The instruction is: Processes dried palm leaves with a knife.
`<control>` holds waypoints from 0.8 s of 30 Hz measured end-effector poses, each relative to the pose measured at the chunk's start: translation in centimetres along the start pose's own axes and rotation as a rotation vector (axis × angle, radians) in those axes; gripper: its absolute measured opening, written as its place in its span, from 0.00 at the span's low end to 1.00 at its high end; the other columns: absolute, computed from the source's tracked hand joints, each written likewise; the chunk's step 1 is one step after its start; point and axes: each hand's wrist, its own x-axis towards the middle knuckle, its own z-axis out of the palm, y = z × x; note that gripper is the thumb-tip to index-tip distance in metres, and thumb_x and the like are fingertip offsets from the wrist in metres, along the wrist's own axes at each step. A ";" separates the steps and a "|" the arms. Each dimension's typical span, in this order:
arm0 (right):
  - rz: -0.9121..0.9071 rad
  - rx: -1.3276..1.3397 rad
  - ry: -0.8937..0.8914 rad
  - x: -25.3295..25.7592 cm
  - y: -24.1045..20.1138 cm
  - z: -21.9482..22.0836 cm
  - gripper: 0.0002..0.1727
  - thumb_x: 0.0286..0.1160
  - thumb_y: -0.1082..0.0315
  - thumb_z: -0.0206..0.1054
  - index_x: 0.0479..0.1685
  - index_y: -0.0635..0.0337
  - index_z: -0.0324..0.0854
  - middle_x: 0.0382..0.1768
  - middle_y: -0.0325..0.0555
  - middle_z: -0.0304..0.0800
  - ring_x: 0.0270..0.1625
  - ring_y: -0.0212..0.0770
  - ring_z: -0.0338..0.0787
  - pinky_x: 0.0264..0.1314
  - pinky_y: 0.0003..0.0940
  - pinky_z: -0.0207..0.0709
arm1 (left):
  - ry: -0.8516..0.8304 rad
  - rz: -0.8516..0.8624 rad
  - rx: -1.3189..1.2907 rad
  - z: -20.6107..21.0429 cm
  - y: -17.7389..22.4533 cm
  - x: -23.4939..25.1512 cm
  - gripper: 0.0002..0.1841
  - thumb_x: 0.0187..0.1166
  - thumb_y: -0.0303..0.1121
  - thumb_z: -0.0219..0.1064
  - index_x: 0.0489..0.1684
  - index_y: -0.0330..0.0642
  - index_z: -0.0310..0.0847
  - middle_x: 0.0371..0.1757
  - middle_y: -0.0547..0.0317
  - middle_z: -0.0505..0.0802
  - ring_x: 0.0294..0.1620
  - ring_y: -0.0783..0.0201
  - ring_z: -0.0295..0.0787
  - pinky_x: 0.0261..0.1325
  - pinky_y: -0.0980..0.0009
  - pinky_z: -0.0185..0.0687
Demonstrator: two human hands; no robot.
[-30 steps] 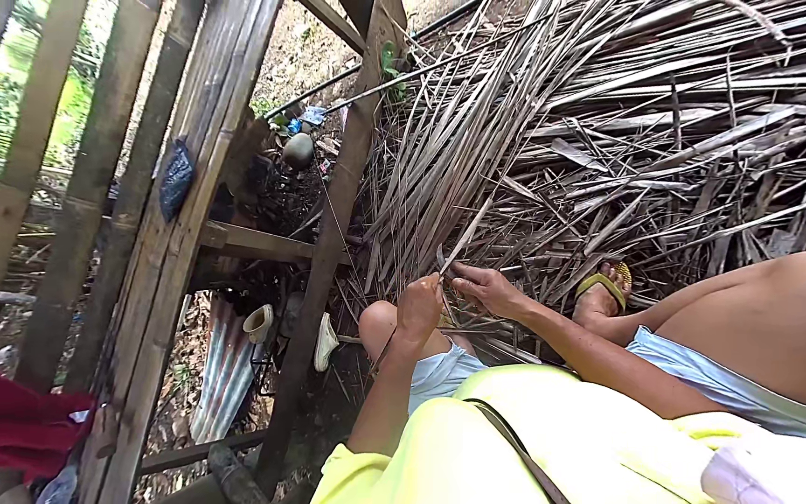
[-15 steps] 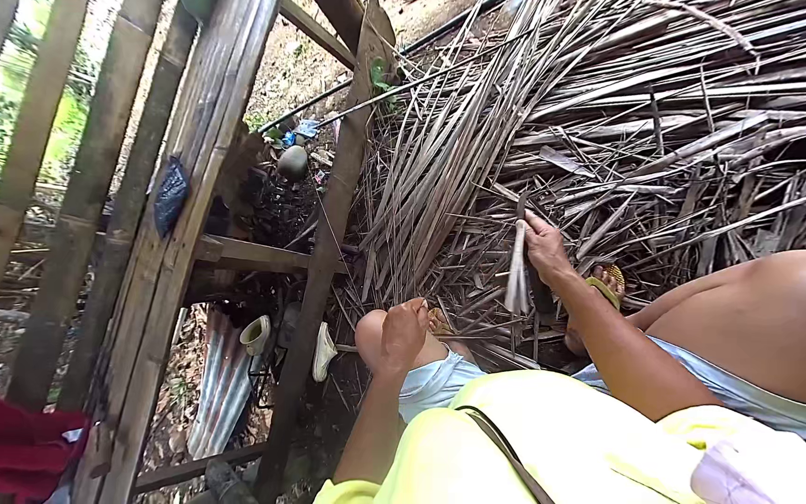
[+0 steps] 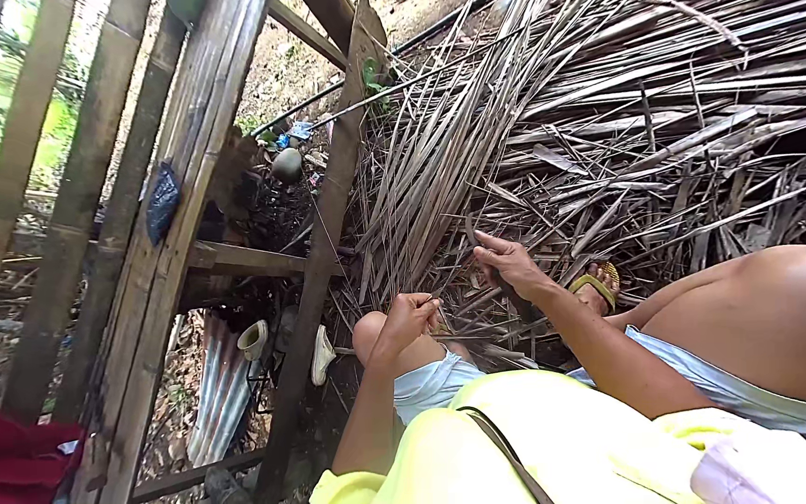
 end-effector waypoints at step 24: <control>0.224 0.090 -0.047 0.1 0.2 2.7 0.27 0.90 0.64 0.60 0.87 0.54 0.68 0.22 0.42 0.79 0.15 0.32 0.77 0.18 0.26 0.76 | 0.342 0.003 0.948 3.5 0.9 -0.9 0.21 0.90 0.30 0.54 0.77 0.43 0.82 0.58 0.43 0.94 0.61 0.47 0.92 0.67 0.53 0.84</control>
